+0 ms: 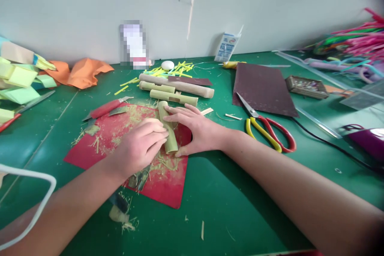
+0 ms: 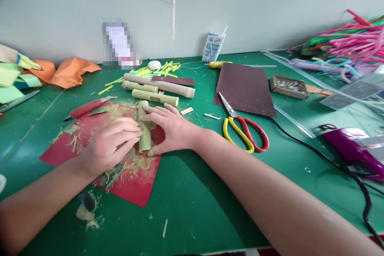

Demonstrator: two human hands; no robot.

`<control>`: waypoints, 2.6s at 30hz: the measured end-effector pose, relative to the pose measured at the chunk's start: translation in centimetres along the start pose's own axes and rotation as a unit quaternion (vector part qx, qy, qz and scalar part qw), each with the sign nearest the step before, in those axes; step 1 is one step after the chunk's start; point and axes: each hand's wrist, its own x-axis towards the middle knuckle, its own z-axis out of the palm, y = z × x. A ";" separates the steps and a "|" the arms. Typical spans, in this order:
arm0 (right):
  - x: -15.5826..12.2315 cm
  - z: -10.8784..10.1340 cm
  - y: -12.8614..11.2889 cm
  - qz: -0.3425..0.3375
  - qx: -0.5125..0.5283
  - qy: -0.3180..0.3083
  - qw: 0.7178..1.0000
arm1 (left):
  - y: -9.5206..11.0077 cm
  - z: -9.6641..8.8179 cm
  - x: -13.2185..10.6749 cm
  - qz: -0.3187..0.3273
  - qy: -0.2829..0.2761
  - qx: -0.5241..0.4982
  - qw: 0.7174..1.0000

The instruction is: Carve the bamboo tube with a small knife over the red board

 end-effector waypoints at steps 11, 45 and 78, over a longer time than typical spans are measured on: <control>0.0 0.0 0.0 0.004 0.015 -0.003 1.000 | -0.1 0.1 -0.4 0.010 -0.014 -0.006 1.000; 0.1 -0.1 -0.1 0.003 -0.004 -0.013 1.000 | 0.3 0.4 -0.3 -0.336 0.040 -0.204 0.919; 0.0 -0.1 0.0 0.001 -0.018 -0.011 1.000 | 1.1 -0.1 -0.8 -0.025 -0.041 0.050 0.998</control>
